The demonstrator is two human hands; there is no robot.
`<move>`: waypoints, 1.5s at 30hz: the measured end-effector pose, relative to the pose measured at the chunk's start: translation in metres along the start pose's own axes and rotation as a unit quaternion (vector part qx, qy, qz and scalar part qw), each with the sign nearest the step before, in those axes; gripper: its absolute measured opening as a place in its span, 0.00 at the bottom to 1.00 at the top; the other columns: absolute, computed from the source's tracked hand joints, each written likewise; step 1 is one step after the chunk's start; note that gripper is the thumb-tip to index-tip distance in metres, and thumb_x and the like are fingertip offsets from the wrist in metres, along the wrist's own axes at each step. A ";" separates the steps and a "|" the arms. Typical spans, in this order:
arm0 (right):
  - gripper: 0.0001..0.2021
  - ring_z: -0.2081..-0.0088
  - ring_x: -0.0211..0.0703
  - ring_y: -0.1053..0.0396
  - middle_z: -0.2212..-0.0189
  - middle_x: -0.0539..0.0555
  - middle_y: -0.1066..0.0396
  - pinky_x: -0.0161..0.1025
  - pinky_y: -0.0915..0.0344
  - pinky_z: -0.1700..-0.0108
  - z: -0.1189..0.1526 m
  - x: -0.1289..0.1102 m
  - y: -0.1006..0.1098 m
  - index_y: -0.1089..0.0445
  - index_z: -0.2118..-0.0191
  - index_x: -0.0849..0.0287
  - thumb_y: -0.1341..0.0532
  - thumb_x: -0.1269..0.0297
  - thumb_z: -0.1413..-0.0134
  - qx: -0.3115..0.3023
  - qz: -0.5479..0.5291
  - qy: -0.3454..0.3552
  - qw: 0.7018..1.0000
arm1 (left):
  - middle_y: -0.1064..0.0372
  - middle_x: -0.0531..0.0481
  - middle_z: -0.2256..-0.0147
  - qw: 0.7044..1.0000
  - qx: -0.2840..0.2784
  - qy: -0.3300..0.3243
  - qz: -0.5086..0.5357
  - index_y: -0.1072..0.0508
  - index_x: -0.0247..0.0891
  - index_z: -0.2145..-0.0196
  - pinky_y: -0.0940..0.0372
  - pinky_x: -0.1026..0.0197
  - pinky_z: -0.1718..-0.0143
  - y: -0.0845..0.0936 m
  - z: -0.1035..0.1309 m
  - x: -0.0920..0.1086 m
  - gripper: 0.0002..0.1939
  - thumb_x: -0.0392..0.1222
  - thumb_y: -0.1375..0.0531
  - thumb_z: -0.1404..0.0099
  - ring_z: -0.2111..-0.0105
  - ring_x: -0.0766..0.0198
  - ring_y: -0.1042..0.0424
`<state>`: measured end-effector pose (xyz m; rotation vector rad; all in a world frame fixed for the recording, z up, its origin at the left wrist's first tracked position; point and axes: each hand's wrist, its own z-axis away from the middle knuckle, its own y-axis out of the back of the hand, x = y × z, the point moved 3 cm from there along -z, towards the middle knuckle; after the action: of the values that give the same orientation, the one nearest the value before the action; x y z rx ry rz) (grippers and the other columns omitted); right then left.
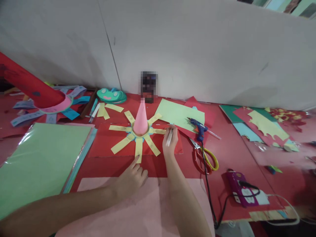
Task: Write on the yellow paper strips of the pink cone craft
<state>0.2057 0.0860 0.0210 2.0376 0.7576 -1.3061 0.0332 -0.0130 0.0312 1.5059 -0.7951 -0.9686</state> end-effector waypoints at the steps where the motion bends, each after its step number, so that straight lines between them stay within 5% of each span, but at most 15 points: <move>1: 0.11 0.77 0.36 0.42 0.72 0.49 0.36 0.39 0.38 0.71 0.000 0.001 0.000 0.36 0.59 0.58 0.48 0.57 0.41 -0.001 0.001 -0.001 1.000 | 0.37 0.53 0.80 1.000 0.007 -0.001 0.000 0.33 0.38 0.74 0.49 0.35 0.42 -0.001 0.000 0.001 0.08 0.27 0.47 0.44 0.79 0.58 0.34; 8: 0.10 0.64 0.42 0.32 0.64 0.55 0.30 0.42 0.35 0.59 -0.001 0.004 0.002 0.36 0.59 0.58 0.48 0.61 0.43 -0.050 0.076 0.036 0.995 | 0.37 0.53 0.81 0.999 0.041 -0.015 0.024 0.33 0.38 0.74 0.40 0.44 0.47 -0.008 0.002 0.002 0.09 0.27 0.47 0.45 0.79 0.60 0.34; 12: 0.12 0.65 0.46 0.33 0.63 0.55 0.27 0.47 0.36 0.55 0.005 0.003 -0.001 0.32 0.59 0.55 0.39 0.59 0.50 -0.118 0.127 0.047 0.984 | 0.39 0.55 0.83 0.996 0.079 -0.016 0.049 0.34 0.39 0.76 0.42 0.43 0.44 -0.010 0.000 -0.004 0.12 0.27 0.50 0.42 0.81 0.62 0.38; 18: 0.18 0.60 0.51 0.36 0.66 0.56 0.28 0.48 0.36 0.56 0.015 0.007 -0.008 0.30 0.53 0.54 0.37 0.53 0.49 -0.130 0.177 0.076 0.973 | 0.40 0.55 0.84 0.984 0.146 -0.033 0.097 0.35 0.39 0.78 0.40 0.47 0.46 -0.008 -0.004 -0.009 0.14 0.31 0.50 0.36 0.80 0.64 0.38; 23: 0.18 0.58 0.50 0.36 0.61 0.59 0.27 0.47 0.37 0.56 0.015 0.007 -0.009 0.31 0.52 0.56 0.40 0.53 0.45 -0.141 0.234 0.112 0.956 | 0.28 0.47 0.66 0.976 0.187 -0.018 0.105 0.29 0.35 0.64 0.41 0.49 0.46 -0.001 -0.001 -0.008 0.08 0.32 0.48 0.34 0.63 0.59 0.29; 26: 0.16 0.58 0.50 0.35 0.59 0.59 0.26 0.46 0.37 0.56 0.014 0.004 -0.009 0.30 0.52 0.58 0.40 0.55 0.44 -0.145 0.265 0.125 0.945 | 0.29 0.42 0.53 0.972 0.208 0.007 0.109 0.31 0.32 0.52 0.42 0.51 0.45 -0.001 0.000 -0.012 0.13 0.35 0.49 0.31 0.52 0.56 0.32; 31: 0.16 0.58 0.53 0.33 0.61 0.58 0.24 0.49 0.38 0.55 0.011 -0.006 -0.007 0.29 0.54 0.58 0.44 0.54 0.41 -0.099 0.296 0.116 0.943 | 0.32 0.41 0.46 0.977 0.182 0.074 0.080 0.31 0.31 0.47 0.45 0.51 0.43 -0.003 -0.001 -0.018 0.18 0.39 0.53 0.28 0.45 0.53 0.35; 35: 0.16 0.61 0.46 0.30 0.63 0.57 0.24 0.45 0.35 0.54 0.016 -0.026 0.000 0.27 0.56 0.57 0.49 0.56 0.36 -0.036 0.145 0.108 0.983 | 0.39 0.36 0.41 0.976 0.084 0.195 0.039 0.36 0.26 0.41 0.46 0.51 0.43 -0.009 0.001 -0.020 0.27 0.48 0.57 0.27 0.42 0.51 0.39; 40: 0.17 0.79 0.38 0.35 0.84 0.47 0.37 0.37 0.35 0.72 0.032 -0.031 -0.004 0.26 0.69 0.58 0.46 0.54 0.39 -0.118 -0.034 -0.032 0.992 | 0.39 0.33 0.41 0.976 0.008 0.212 0.052 0.36 0.23 0.41 0.45 0.52 0.44 -0.016 0.002 -0.019 0.31 0.52 0.57 0.28 0.42 0.50 0.39; 45: 0.14 0.85 0.34 0.39 0.83 0.45 0.35 0.33 0.42 0.81 0.039 -0.020 -0.020 0.36 0.72 0.56 0.42 0.51 0.44 -0.218 -0.115 -0.103 0.964 | 0.40 0.32 0.41 0.973 0.009 0.223 0.061 0.34 0.25 0.42 0.46 0.51 0.44 -0.018 0.003 -0.019 0.31 0.55 0.55 0.29 0.42 0.47 0.39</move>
<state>0.1612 0.0670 0.0229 1.4746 1.0975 -1.3105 0.0215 0.0050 0.0161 1.5923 -0.5628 -0.5027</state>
